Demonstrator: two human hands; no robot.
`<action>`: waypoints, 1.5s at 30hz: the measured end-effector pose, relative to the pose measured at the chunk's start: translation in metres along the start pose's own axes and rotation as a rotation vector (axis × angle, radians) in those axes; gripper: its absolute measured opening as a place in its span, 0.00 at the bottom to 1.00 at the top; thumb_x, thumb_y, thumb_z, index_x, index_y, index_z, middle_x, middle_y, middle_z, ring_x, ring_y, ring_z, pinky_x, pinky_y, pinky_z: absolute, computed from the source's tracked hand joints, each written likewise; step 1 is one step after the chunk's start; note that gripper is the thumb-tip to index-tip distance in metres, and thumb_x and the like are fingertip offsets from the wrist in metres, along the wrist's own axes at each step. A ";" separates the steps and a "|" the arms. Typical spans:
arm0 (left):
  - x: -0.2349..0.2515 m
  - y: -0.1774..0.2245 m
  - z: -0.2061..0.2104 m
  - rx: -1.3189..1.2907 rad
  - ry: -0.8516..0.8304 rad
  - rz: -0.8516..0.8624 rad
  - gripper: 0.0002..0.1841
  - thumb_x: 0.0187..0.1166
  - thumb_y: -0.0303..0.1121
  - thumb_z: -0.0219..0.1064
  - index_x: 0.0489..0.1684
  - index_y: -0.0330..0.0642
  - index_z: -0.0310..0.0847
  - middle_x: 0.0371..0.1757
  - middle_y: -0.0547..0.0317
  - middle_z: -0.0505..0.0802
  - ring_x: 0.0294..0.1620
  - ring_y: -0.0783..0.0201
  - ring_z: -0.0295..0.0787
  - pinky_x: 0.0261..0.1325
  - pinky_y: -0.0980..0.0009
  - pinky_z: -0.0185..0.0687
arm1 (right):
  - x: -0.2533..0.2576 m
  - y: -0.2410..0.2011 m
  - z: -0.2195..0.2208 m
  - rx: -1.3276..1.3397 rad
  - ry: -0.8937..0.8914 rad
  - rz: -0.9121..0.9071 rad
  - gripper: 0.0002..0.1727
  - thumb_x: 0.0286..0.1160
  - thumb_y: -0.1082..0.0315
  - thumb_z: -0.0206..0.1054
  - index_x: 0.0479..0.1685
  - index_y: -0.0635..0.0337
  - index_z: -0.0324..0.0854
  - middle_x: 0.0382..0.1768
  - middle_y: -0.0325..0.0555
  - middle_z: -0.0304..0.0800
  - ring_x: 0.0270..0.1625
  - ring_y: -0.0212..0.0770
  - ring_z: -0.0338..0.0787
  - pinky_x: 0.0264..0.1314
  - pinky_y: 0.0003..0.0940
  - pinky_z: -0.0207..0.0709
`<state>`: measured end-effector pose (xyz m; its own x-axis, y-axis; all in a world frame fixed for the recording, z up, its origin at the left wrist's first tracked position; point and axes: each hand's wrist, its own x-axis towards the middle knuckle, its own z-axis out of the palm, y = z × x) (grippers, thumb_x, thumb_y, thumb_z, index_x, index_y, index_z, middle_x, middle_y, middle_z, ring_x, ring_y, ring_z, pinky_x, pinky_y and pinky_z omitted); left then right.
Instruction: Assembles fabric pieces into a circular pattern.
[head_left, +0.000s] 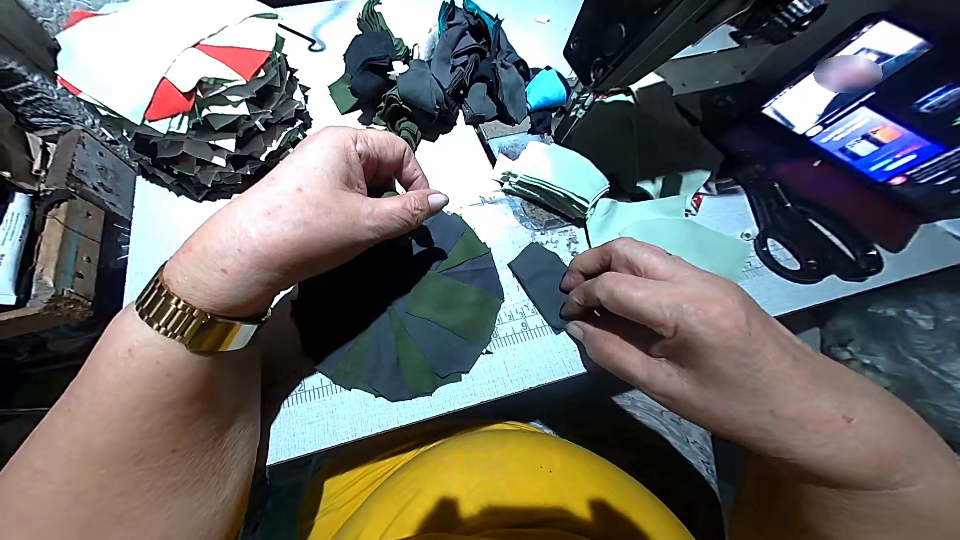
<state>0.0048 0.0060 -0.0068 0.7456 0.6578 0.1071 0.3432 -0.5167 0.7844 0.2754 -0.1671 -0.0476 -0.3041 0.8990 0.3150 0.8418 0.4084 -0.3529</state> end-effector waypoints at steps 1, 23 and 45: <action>0.000 0.000 0.000 -0.001 -0.001 0.001 0.06 0.81 0.38 0.70 0.35 0.49 0.86 0.24 0.70 0.88 0.24 0.79 0.81 0.26 0.81 0.75 | 0.000 0.000 0.000 -0.003 0.001 0.000 0.08 0.69 0.63 0.64 0.36 0.50 0.90 0.51 0.38 0.85 0.52 0.34 0.84 0.50 0.29 0.80; -0.001 0.002 -0.001 0.019 -0.005 0.008 0.07 0.82 0.39 0.70 0.35 0.49 0.86 0.24 0.70 0.88 0.24 0.78 0.82 0.26 0.81 0.75 | -0.003 -0.001 -0.005 0.029 -0.009 0.005 0.11 0.70 0.62 0.64 0.39 0.48 0.94 0.52 0.36 0.87 0.53 0.32 0.85 0.52 0.28 0.80; -0.001 0.004 0.000 0.019 -0.001 0.007 0.07 0.81 0.38 0.70 0.34 0.49 0.86 0.24 0.70 0.88 0.24 0.79 0.81 0.25 0.82 0.74 | 0.009 -0.003 0.011 -0.122 0.149 -0.029 0.09 0.82 0.72 0.57 0.39 0.62 0.83 0.35 0.44 0.82 0.38 0.39 0.84 0.40 0.32 0.78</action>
<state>0.0055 0.0037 -0.0042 0.7488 0.6533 0.1117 0.3486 -0.5316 0.7719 0.2649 -0.1587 -0.0532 -0.2673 0.8499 0.4541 0.8842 0.4036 -0.2350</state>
